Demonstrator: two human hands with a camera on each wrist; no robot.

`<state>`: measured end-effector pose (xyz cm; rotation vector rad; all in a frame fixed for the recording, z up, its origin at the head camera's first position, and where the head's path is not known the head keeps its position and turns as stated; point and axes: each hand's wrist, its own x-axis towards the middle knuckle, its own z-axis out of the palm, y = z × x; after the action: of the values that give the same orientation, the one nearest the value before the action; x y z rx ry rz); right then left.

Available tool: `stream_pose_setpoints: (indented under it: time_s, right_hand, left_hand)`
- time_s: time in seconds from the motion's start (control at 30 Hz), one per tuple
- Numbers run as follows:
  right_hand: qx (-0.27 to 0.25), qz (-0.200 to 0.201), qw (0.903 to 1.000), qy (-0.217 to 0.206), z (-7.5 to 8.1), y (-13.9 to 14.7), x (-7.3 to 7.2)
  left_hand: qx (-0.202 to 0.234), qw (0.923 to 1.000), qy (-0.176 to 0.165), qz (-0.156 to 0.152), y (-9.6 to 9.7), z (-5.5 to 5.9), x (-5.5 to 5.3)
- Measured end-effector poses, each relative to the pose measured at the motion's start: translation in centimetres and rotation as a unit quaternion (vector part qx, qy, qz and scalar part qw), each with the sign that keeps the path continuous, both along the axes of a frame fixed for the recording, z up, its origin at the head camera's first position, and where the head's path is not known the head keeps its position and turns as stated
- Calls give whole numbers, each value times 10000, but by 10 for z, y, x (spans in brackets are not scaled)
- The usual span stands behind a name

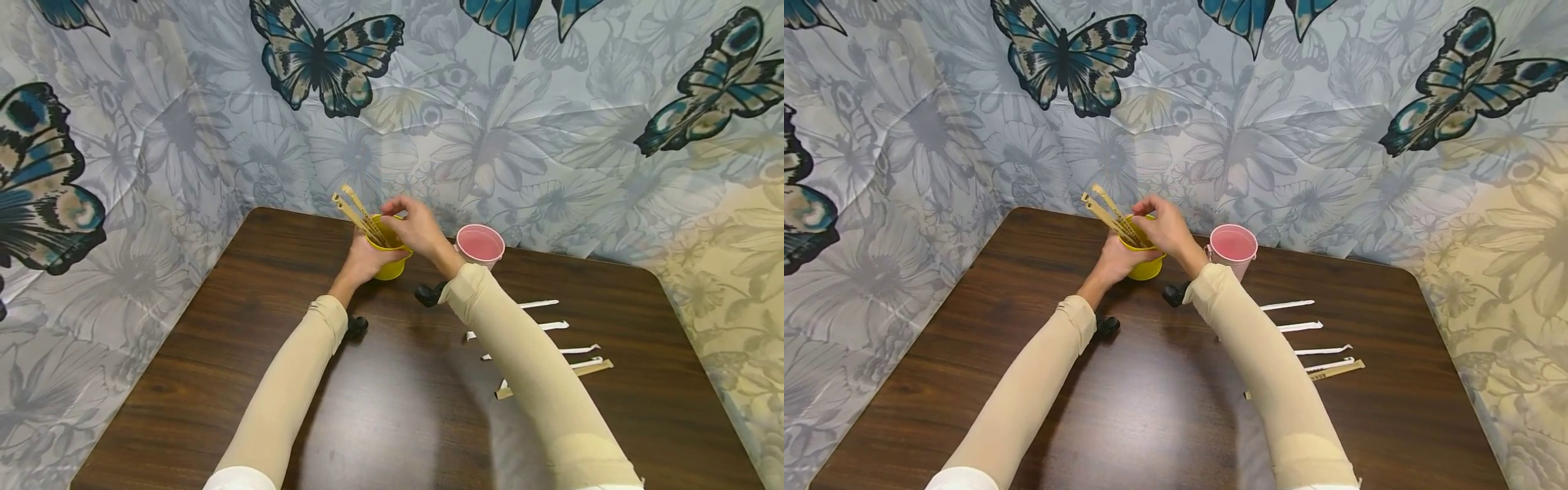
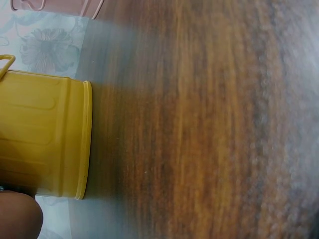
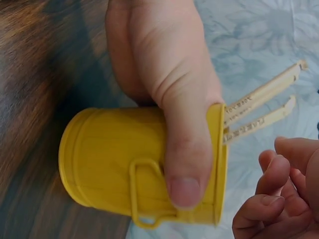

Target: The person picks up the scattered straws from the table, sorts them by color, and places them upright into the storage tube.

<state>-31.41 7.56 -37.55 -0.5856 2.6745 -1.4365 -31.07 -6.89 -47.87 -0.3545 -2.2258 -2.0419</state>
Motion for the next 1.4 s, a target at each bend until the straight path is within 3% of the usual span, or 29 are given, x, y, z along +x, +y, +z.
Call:
stream_pose_setpoints:
  time_s: [0.17, 0.33, 0.5, 0.7, 0.87, 1.2, 1.4]
  right_hand:
    - [246, -19, 9997, -5, 8, 17, 11]
    - [277, 60, 9995, -116, 11, 42, 24]
    - [460, 234, 9987, -8, 6, 69, 44]
    - [735, 541, 9956, 191, -5, 103, 67]
    - [1059, 438, 9934, -33, -14, 140, 87]
    - [1819, 351, 9826, 141, -13, 193, 121]
    - [2091, 510, 9765, -104, -29, 216, 136]
  left_hand:
    - [219, 9997, 9, -107, 2, 1, -1]
    - [119, 9999, -7, 37, 1, 1, -2]
    - [-76, 9997, -157, 176, 1, -1, 1]
    - [62, 9996, -95, 248, 2, -2, 2]
    - [80, 9996, -187, 183, 5, -3, 3]
    - [-25, 9994, -296, 179, 0, 1, 5]
    - [15, 9994, -272, 232, 0, 1, 3]
